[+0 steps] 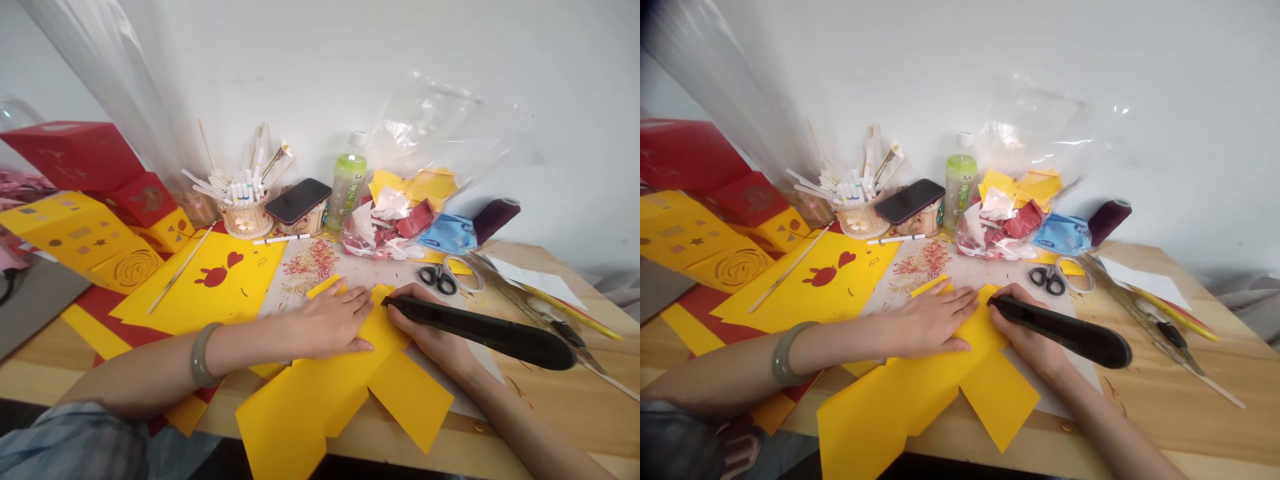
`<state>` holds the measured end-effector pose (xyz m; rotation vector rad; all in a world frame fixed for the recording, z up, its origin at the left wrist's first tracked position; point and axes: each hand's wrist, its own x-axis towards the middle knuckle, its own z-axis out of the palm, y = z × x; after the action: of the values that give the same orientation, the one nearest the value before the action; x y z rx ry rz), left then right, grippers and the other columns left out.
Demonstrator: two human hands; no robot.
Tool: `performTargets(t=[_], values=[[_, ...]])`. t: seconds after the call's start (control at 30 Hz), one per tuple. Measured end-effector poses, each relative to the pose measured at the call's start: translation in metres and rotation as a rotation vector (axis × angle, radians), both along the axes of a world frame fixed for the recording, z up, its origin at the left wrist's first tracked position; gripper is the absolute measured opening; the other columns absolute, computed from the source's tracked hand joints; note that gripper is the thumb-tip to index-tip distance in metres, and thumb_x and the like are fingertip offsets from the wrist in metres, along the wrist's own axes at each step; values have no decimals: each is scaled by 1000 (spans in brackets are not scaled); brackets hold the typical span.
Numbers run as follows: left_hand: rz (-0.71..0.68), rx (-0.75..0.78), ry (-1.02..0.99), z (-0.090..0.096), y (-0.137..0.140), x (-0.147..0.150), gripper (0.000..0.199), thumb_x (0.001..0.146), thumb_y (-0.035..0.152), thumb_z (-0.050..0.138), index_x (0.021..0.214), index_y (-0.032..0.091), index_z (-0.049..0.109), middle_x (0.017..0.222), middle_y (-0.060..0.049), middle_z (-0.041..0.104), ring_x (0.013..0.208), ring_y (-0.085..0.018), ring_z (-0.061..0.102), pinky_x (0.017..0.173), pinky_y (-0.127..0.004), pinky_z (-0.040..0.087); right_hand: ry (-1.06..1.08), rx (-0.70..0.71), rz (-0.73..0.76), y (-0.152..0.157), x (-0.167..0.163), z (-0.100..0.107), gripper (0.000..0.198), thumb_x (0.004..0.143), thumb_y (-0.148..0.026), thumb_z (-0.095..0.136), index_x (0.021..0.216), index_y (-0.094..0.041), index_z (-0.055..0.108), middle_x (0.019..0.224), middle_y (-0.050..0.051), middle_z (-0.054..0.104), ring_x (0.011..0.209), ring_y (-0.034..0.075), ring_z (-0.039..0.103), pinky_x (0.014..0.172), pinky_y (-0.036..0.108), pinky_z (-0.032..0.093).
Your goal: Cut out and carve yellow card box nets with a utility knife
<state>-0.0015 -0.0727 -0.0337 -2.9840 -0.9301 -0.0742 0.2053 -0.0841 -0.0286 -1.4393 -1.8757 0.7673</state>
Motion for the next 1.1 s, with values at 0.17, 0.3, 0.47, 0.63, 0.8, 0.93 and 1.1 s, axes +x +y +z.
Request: performTargets(t=[0.17, 0.3, 0.47, 0.63, 0.8, 0.93, 1.1], values=[[3, -3, 8, -2, 0, 0, 68, 95, 55, 33, 140, 5, 35, 149, -17, 30, 139, -26, 28, 112, -42, 20, -38, -4, -30, 0, 1, 0, 17, 83, -38, 58, 89, -23, 55, 82, 1, 64, 73, 18, 57, 68, 31, 45], [-5, 11, -2, -3, 0, 0, 68, 95, 55, 32, 140, 4, 36, 148, -17, 31, 138, -26, 28, 112, -41, 20, -68, 7, -45, -1, 1, -2, 17, 83, -40, 58, 89, -24, 56, 82, 1, 65, 72, 19, 57, 66, 30, 44], [-12, 22, 1, -2, 0, 0, 70, 94, 55, 34, 139, 2, 37, 147, -18, 34, 138, -26, 28, 112, -39, 20, -183, 48, -84, -5, -7, 1, 17, 82, -40, 57, 87, -24, 55, 78, 0, 65, 68, 18, 58, 60, 28, 44], [21, -27, 19, 3, -2, 3, 68, 94, 54, 37, 139, 4, 38, 147, -18, 33, 138, -27, 29, 111, -43, 24, -273, 113, -102, -10, -18, 9, 10, 79, -33, 56, 78, -24, 51, 63, -2, 60, 54, 15, 54, 53, 25, 41], [35, -54, 34, 7, -3, 4, 68, 94, 54, 36, 139, 3, 37, 148, -18, 31, 138, -28, 29, 111, -45, 25, -323, 130, -35, -12, -22, 14, 9, 79, -29, 54, 77, -24, 46, 63, -1, 58, 52, 14, 51, 51, 24, 41], [31, -51, 79, 9, -2, 6, 69, 94, 54, 37, 139, 2, 37, 147, -17, 31, 139, -27, 27, 112, -44, 25, -345, 129, -7, -12, -20, 12, 9, 79, -29, 52, 76, -24, 45, 62, -2, 56, 52, 13, 50, 51, 23, 41], [36, -30, 70, 6, 0, 7, 68, 94, 54, 37, 138, 4, 39, 146, -17, 35, 138, -26, 29, 112, -41, 24, -321, 135, -6, -9, -16, 6, 11, 78, -30, 55, 77, -24, 45, 59, -3, 56, 49, 12, 49, 47, 22, 40]])
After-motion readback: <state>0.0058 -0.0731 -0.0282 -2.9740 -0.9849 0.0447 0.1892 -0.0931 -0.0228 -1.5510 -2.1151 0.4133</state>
